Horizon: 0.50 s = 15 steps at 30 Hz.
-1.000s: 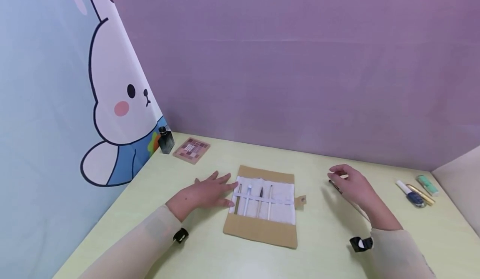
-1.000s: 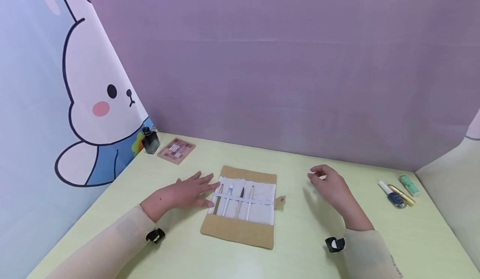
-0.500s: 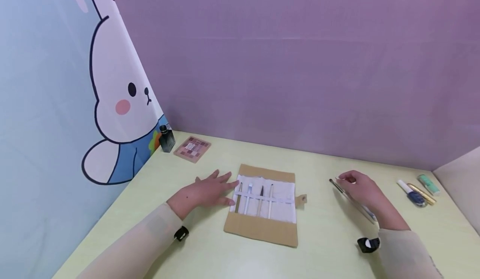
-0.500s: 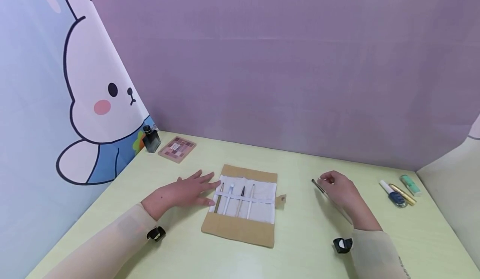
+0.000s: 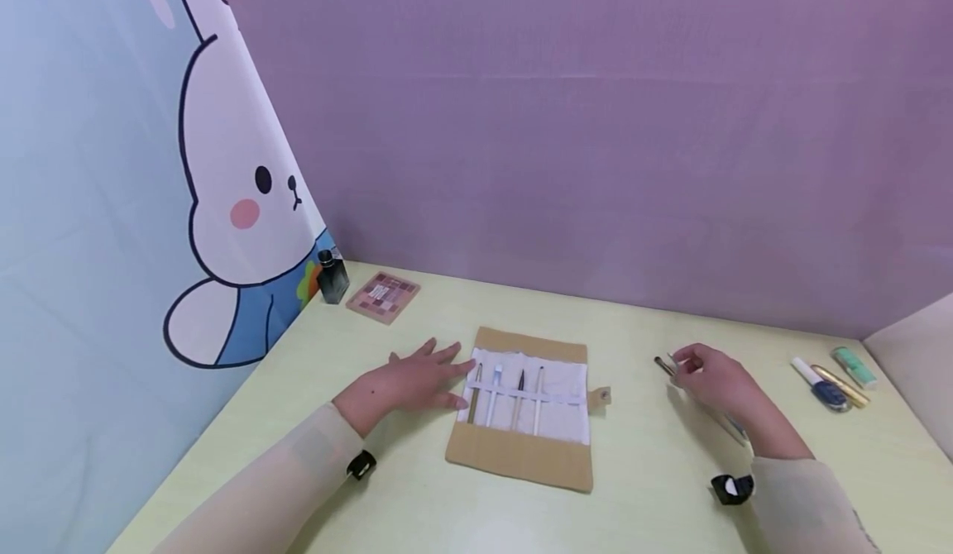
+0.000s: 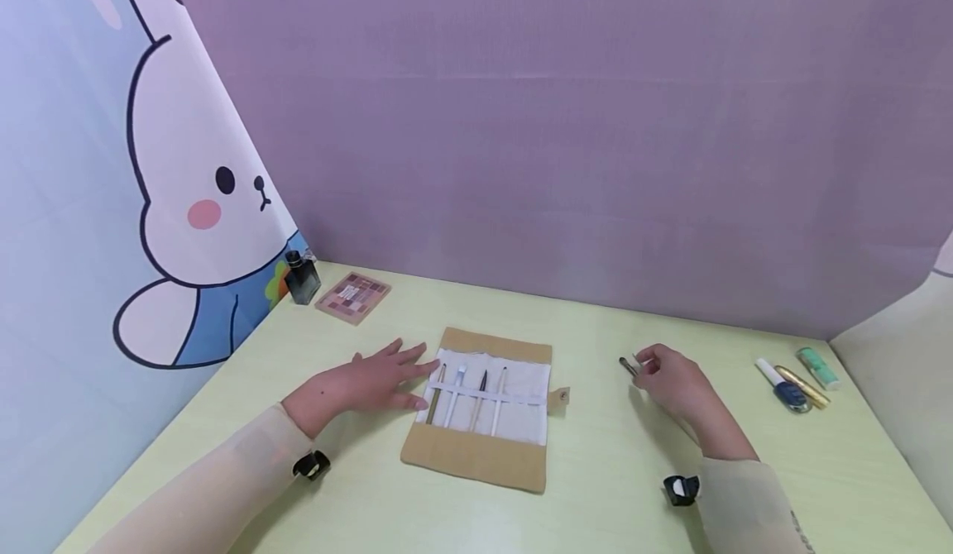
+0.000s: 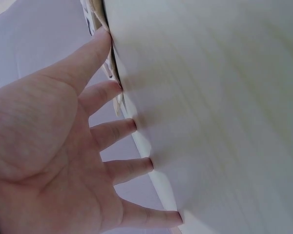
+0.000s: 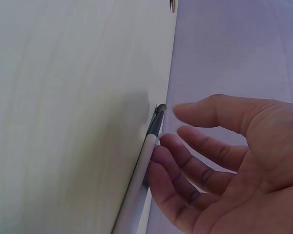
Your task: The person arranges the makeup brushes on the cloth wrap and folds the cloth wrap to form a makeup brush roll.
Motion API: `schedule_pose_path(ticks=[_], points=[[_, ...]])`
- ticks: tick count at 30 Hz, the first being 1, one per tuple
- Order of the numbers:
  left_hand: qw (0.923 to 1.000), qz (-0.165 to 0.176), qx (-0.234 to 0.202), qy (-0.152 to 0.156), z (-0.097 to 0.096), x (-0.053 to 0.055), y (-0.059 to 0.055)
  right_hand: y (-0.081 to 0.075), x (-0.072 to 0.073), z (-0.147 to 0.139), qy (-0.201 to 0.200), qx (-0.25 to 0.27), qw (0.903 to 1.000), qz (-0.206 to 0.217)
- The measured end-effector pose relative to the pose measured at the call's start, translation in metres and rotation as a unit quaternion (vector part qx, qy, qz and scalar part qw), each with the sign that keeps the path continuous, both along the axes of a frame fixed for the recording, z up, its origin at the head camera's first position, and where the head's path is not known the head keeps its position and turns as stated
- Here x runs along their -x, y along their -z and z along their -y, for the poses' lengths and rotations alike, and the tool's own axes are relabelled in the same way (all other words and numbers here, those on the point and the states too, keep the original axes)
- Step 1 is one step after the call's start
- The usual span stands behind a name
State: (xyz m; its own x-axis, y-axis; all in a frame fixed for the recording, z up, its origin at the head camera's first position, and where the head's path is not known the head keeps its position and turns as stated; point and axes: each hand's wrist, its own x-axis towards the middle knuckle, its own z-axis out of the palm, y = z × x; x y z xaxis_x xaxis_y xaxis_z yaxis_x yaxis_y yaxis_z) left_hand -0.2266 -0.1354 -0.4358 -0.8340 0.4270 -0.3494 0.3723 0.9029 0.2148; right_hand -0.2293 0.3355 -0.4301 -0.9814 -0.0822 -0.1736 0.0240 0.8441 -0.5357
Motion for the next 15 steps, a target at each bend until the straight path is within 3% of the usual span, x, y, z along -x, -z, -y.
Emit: schedule_pose_path(ticks=[15], points=[[1.0, -0.004, 0.005, -0.001, -0.0006, -0.0002, 0.0001, 0.0092, 0.0005, 0.0011, -0.057, -0.028, 0.9975, -0.03]])
